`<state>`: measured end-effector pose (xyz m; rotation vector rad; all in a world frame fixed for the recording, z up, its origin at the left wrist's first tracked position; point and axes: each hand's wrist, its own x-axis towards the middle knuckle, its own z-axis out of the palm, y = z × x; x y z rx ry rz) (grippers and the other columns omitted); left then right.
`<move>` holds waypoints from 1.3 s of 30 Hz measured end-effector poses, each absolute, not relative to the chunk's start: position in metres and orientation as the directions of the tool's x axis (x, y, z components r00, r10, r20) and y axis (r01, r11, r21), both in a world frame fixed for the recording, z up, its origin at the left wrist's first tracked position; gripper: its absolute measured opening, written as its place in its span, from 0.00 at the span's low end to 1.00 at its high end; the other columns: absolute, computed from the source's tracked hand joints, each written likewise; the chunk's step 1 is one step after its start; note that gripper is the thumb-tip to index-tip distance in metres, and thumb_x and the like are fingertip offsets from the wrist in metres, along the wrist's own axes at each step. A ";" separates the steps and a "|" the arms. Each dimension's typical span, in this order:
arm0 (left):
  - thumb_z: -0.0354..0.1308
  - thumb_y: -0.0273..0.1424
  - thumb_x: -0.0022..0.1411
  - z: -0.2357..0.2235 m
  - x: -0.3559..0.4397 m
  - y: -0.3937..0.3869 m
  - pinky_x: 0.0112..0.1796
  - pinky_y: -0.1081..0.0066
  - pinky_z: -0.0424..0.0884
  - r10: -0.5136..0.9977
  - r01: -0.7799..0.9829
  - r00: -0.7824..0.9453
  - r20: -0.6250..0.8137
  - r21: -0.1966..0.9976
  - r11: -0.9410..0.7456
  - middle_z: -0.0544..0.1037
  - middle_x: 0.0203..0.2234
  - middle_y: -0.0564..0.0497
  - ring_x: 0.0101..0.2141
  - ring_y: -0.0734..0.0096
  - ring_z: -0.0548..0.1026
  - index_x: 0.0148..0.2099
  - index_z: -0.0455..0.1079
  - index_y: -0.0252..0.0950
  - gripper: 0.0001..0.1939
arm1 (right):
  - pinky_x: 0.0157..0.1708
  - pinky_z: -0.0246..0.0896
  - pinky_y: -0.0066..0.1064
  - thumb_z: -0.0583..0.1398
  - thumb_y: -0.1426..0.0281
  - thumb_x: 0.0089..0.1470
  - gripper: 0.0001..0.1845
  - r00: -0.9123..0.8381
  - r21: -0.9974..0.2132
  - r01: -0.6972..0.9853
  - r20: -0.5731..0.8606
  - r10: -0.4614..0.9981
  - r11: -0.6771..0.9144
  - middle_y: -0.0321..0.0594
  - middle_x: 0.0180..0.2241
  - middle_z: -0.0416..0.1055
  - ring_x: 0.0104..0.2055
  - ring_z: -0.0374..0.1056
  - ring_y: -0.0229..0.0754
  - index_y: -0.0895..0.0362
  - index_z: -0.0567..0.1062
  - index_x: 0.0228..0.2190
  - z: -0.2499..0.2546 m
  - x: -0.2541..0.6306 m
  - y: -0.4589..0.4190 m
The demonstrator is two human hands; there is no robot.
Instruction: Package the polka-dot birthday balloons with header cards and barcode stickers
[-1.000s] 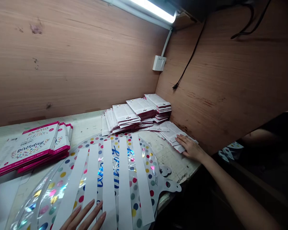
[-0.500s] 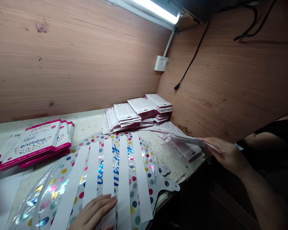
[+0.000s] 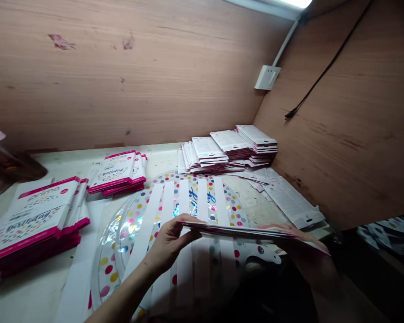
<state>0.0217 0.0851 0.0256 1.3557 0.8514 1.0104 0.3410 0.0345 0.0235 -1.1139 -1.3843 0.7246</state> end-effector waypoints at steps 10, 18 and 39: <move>0.58 0.46 0.63 -0.024 0.011 0.076 0.46 0.66 0.70 0.988 -0.128 0.151 0.015 0.992 0.005 0.80 0.38 0.48 0.40 0.62 0.75 0.45 0.76 0.36 0.20 | 0.37 0.72 0.35 0.66 0.68 0.51 0.04 0.227 -0.937 0.067 0.349 0.909 0.343 0.41 0.31 0.75 0.36 0.72 0.45 0.52 0.82 0.31 -0.029 0.349 0.034; 0.46 0.50 0.67 -0.020 0.017 0.072 0.46 0.64 0.69 0.938 -0.030 0.344 0.049 0.999 -0.042 0.78 0.40 0.46 0.41 0.61 0.74 0.48 0.74 0.36 0.26 | 0.39 0.70 0.40 0.60 0.67 0.57 0.05 0.246 -0.921 0.089 0.389 0.888 0.379 0.40 0.36 0.74 0.41 0.71 0.48 0.49 0.78 0.34 -0.046 0.329 0.031; 0.59 0.41 0.63 -0.024 0.031 0.070 0.40 0.67 0.72 0.937 0.033 0.343 0.064 0.996 -0.080 0.77 0.38 0.47 0.39 0.61 0.74 0.42 0.76 0.38 0.13 | 0.49 0.66 0.45 0.59 0.62 0.61 0.18 -0.002 -0.318 0.940 0.360 0.933 0.125 0.46 0.51 0.68 0.50 0.68 0.46 0.58 0.71 0.49 -0.031 0.415 0.253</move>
